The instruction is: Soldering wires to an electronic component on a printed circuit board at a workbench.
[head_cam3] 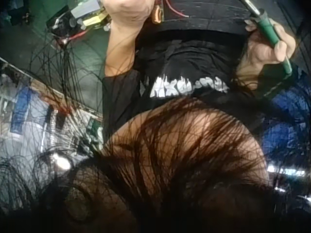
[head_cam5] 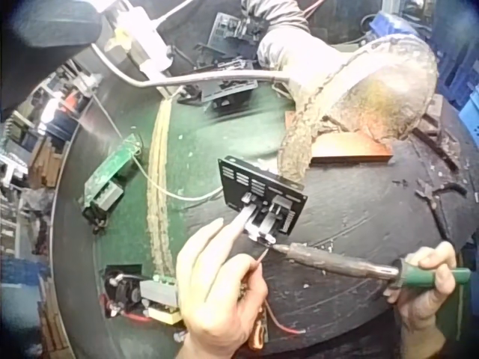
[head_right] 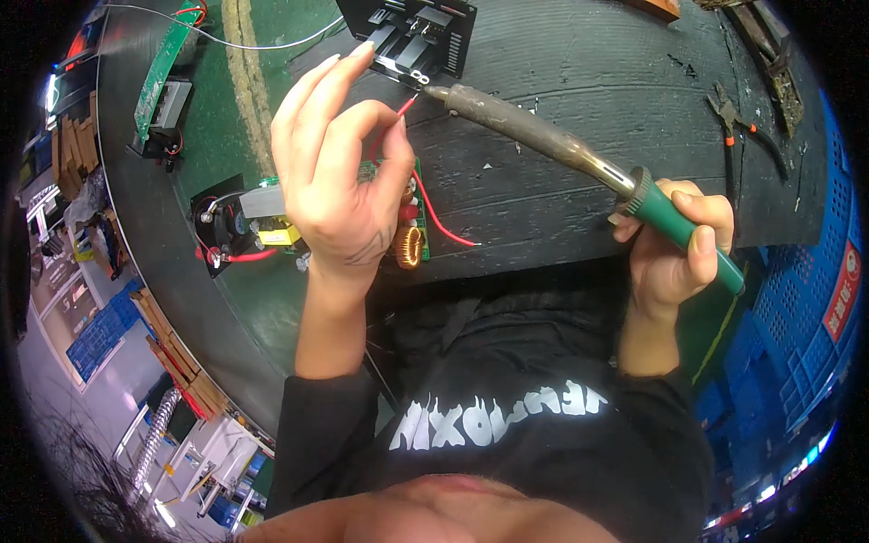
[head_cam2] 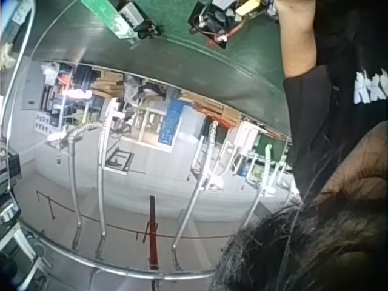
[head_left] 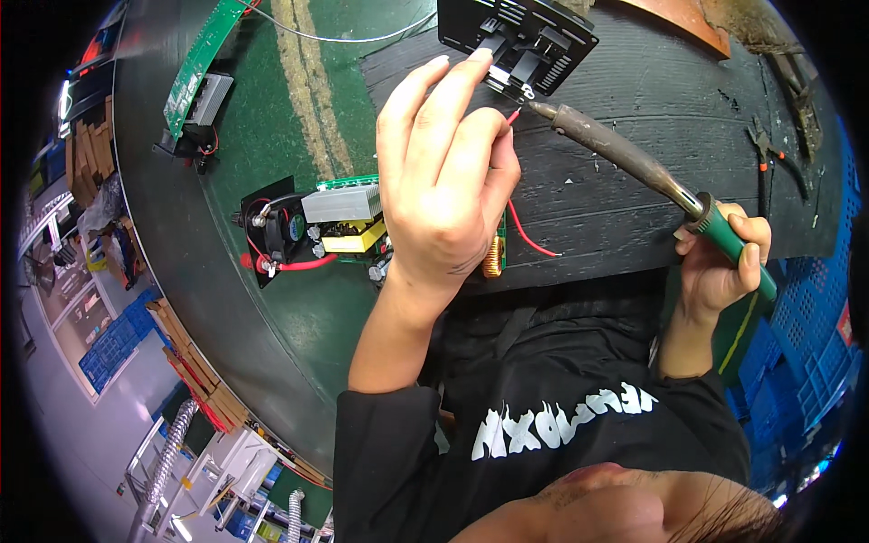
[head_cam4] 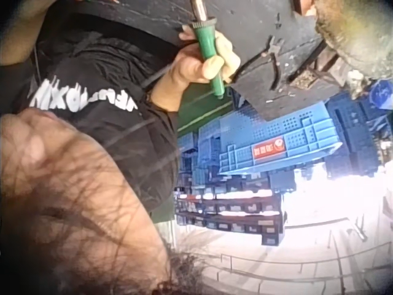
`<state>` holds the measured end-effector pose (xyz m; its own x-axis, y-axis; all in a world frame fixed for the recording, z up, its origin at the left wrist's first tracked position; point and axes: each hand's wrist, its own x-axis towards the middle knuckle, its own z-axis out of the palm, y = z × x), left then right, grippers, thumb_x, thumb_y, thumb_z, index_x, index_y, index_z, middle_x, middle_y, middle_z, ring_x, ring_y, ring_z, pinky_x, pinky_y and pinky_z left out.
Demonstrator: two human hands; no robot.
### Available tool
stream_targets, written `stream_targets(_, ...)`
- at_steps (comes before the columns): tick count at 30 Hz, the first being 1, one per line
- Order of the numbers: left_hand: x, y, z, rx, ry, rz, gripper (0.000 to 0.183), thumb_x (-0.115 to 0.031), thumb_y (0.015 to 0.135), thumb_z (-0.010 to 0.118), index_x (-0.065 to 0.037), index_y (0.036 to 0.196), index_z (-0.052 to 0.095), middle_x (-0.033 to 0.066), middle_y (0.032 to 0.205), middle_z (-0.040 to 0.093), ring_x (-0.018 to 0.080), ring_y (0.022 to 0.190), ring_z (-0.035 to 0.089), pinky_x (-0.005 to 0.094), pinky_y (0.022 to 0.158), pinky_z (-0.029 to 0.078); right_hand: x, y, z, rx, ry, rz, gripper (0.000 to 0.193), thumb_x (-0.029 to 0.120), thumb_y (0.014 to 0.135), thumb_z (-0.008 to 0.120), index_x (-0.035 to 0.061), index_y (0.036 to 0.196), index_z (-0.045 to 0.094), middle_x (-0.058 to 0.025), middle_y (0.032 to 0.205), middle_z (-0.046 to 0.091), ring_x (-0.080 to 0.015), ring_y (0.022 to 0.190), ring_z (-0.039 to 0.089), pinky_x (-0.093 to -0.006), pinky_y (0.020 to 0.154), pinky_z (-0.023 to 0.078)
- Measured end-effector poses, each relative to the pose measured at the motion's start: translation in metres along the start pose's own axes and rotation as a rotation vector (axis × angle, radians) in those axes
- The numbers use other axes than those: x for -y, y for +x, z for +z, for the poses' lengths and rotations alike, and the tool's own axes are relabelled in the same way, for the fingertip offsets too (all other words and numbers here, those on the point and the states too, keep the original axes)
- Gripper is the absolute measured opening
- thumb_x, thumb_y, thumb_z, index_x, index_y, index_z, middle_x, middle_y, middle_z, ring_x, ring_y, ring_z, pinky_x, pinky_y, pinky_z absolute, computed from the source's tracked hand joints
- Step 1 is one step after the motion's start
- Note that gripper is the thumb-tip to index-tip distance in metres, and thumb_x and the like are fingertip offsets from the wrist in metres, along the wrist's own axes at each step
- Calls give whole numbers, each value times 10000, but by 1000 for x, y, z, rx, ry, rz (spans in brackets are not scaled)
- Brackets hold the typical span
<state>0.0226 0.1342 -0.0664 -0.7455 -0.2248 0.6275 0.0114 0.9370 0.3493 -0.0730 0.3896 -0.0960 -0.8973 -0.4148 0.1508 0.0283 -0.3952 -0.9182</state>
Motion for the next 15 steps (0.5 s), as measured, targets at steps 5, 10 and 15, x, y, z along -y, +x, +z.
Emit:
stream_targets(5,0,-2,1,-9,-22,-26,185,51,629,679,-4,797,625,150,1122,631,319,1046,558,358,844,467,1,0,2,-17,3,30,336,346,896,477,38,1004,557,-217,826,597,-228,534,550,-310,486,479)
stream_targets(10,0,-1,3,-22,-22,-32,188,52,624,682,-4,794,628,145,1114,632,305,1025,565,355,836,468,0,2,1,4,-8,18,333,342,900,475,38,1009,556,-219,823,595,-231,536,552,-307,489,473)
stream_targets(15,-3,2,3,-19,2,-28,195,46,609,686,-6,788,627,144,1111,633,301,1002,573,352,843,461,2,3,-1,20,-4,18,336,342,903,471,37,1017,555,-218,814,593,-233,537,552,-306,493,471)
